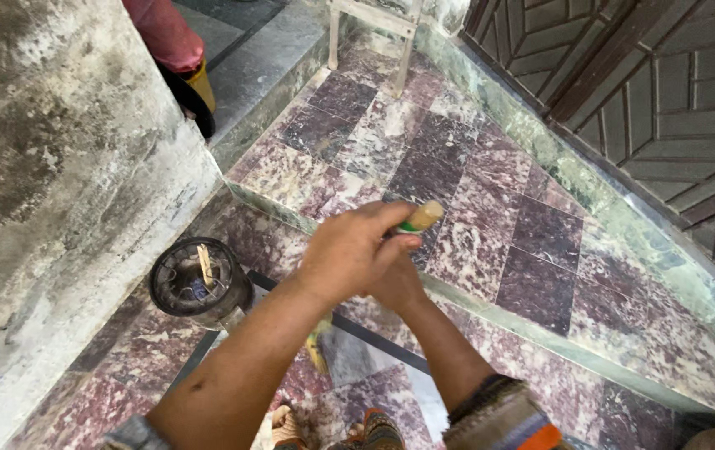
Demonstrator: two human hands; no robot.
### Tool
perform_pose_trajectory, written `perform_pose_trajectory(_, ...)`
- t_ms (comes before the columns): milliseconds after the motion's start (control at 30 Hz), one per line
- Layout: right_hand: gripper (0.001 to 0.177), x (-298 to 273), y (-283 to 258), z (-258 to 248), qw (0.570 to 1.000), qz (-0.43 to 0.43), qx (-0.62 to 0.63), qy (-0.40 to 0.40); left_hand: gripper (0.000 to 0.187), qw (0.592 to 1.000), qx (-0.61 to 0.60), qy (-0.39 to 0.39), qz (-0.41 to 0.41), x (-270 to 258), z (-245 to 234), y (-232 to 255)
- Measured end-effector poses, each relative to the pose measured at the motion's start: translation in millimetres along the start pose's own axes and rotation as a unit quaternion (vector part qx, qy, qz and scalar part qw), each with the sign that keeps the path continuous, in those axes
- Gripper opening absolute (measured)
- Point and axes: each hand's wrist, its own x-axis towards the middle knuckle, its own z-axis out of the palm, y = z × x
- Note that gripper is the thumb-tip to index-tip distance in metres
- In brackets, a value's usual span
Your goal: The person is repairing a broom by hand, tightening the fibers and adjusting the handle while sitting on a marble floor near a parked scooter.
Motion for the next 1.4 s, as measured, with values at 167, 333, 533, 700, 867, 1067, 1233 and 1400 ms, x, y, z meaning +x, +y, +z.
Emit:
perform_pose_trajectory(167, 0.05, -3, 2, 30, 0.998, 0.058, 0.026, -0.021, 0.037, 1.0, 0.001, 0.004, 0.022, 5, 14, -19)
perform_pose_trajectory(333, 0.049, -3, 55, 112, 0.993, 0.115, 0.0, -0.025, 0.032, 0.998, -0.045, -0.031, -0.009, -3, 23, -57)
perform_pose_trajectory(533, 0.048, 9, 84, 122, 0.979, 0.109, -0.164, -0.043, 0.034, 0.994, -0.073, -0.064, -0.055, -6, 16, -75)
perform_pose_trajectory(700, 0.039, 7, 60, 76, 0.971, 0.226, 0.074, 0.036, 0.037, 0.988, -0.127, -0.066, -0.054, 0, 9, -64)
perform_pose_trajectory(867, 0.051, 3, 39, 43, 0.98, 0.155, 0.112, 0.047, 0.037, 0.992, -0.114, -0.002, 0.057, 10, -2, -44)
perform_pose_trajectory(1067, 0.055, 5, 74, 104, 0.979, 0.188, 0.078, -0.013, 0.039, 0.997, -0.059, -0.058, 0.002, 15, 3, -66)
perform_pose_trajectory(1233, 0.056, 4, 123, 169, 0.991, 0.07, -0.107, -0.026, 0.035, 0.997, -0.05, -0.051, -0.04, 2, 26, -95)
perform_pose_trajectory(1400, 0.055, -10, 141, 163, 0.982, 0.167, -0.064, -0.059, 0.028, 0.994, -0.069, -0.081, -0.031, -1, 42, -101)
